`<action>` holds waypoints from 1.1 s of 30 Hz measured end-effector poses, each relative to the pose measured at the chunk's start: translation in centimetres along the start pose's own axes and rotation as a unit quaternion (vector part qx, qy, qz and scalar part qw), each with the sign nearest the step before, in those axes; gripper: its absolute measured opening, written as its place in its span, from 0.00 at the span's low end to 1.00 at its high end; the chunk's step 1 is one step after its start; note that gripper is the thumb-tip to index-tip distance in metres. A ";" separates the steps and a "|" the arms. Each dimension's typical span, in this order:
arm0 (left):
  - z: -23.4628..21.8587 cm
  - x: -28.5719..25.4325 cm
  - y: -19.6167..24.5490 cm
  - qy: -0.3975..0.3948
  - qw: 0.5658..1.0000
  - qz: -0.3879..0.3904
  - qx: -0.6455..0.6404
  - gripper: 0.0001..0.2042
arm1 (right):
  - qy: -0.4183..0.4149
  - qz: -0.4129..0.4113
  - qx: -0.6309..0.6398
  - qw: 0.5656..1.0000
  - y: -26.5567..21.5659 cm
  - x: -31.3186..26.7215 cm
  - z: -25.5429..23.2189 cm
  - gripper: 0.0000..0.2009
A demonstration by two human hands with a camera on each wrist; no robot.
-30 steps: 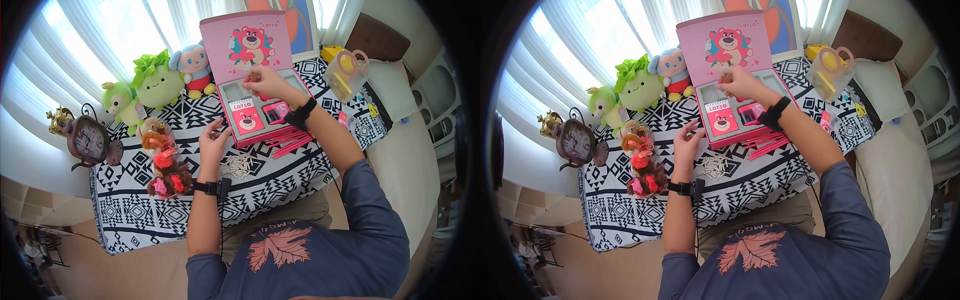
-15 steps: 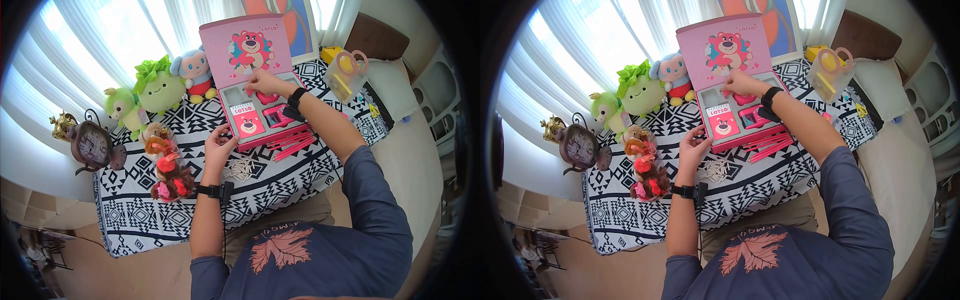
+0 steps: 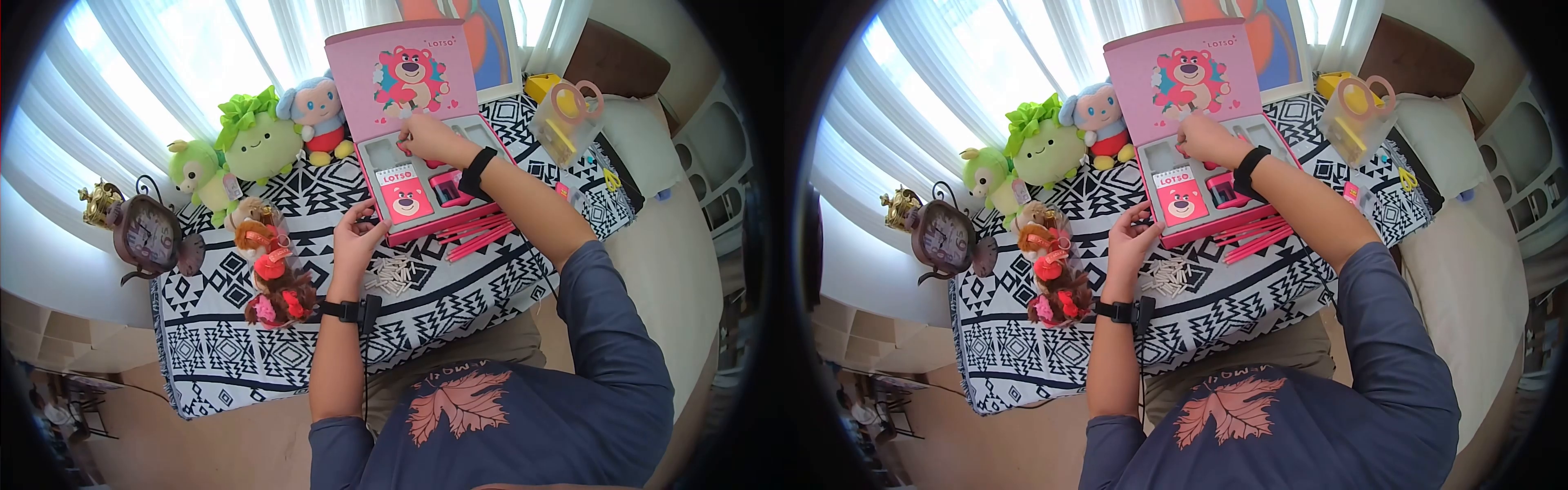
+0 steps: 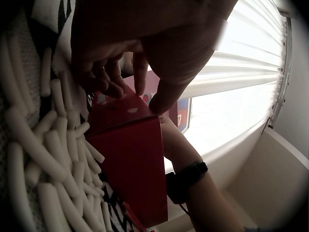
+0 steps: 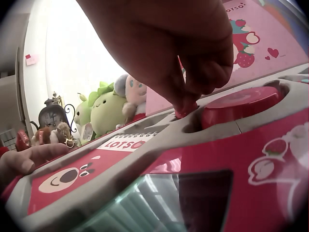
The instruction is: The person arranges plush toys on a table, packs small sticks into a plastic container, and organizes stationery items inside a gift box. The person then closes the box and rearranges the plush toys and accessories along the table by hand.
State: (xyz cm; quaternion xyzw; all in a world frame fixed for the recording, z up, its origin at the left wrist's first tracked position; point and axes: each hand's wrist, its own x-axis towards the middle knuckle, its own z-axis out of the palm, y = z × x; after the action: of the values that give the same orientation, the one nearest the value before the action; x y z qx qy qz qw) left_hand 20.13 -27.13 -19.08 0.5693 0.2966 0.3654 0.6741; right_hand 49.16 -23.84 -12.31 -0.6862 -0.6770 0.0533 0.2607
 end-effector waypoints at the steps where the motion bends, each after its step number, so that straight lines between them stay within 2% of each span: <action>1: 0.0 0.0 0.1 0.001 1.000 -0.001 0.002 0.28 | 0.000 0.000 0.000 1.000 0.1 0.0 0.0 0.08; 3: 0.1 -0.1 0.4 0.001 1.000 -0.003 0.007 0.28 | -0.028 0.005 -0.035 0.999 0.3 0.2 0.1 0.07; 7: 0.0 -0.1 0.3 0.002 1.000 -0.008 0.011 0.28 | -0.025 0.003 -0.039 0.999 0.9 0.3 0.4 0.06; 9: -0.2 0.2 -0.3 0.000 1.000 -0.006 0.005 0.28 | -0.064 -0.007 -0.021 0.998 0.9 0.4 -0.1 0.06; 13: -0.2 0.2 -0.5 -0.003 1.000 -0.003 -0.003 0.28 | -0.067 -0.030 -0.037 0.997 0.4 -0.8 -0.7 0.06; 16: -0.3 0.3 -0.7 -0.008 1.000 -0.004 -0.005 0.28 | -0.018 -0.017 0.002 1.000 0.0 -1.8 -0.8 0.06; 19: -0.2 0.2 -0.6 -0.002 1.000 -0.010 -0.001 0.28 | -0.028 0.019 0.016 0.999 0.2 -1.9 -0.6 0.07; 21: -0.2 0.2 -0.5 -0.003 1.000 -0.008 0.003 0.28 | -0.050 0.091 0.053 0.993 0.5 -1.6 -0.5 0.07; 24: -0.2 0.1 -0.3 -0.001 1.000 -0.008 0.006 0.28 | -0.076 0.091 0.026 0.993 -1.4 -2.2 -1.9 0.08; 25: -0.1 0.0 -0.2 -0.001 1.000 -0.011 0.004 0.27 | -0.076 0.092 0.026 0.993 -0.8 -2.1 -1.6 0.08; 27: -0.2 0.0 -0.2 -0.002 1.000 -0.008 0.005 0.27 | -0.081 -0.011 0.006 0.997 1.3 -1.9 -0.7 0.09; 28: -0.1 -0.1 0.0 -0.004 1.000 -0.006 0.005 0.27 | -0.081 -0.006 0.005 0.997 1.1 -2.4 -1.3 0.09; 30: -0.1 -0.1 0.2 -0.005 1.000 -0.011 0.007 0.27 | 0.079 -0.086 -0.021 0.993 0.9 -3.6 -2.6 0.13; 31: 0.0 -0.2 0.3 -0.002 1.000 -0.015 0.010 0.27 | 0.077 -0.078 -0.023 0.994 0.3 -4.7 -4.1 0.13; 33: 0.1 -0.1 0.0 -0.006 1.000 -0.010 0.014 0.28 | 0.003 0.021 0.094 0.995 -1.4 -6.4 -7.4 0.17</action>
State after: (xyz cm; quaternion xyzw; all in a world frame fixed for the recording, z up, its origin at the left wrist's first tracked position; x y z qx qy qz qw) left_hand 20.13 -27.24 -19.04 0.5782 0.3033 0.3508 0.6713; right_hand 50.56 -32.10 -7.17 -0.6731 -0.6535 0.1195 0.3249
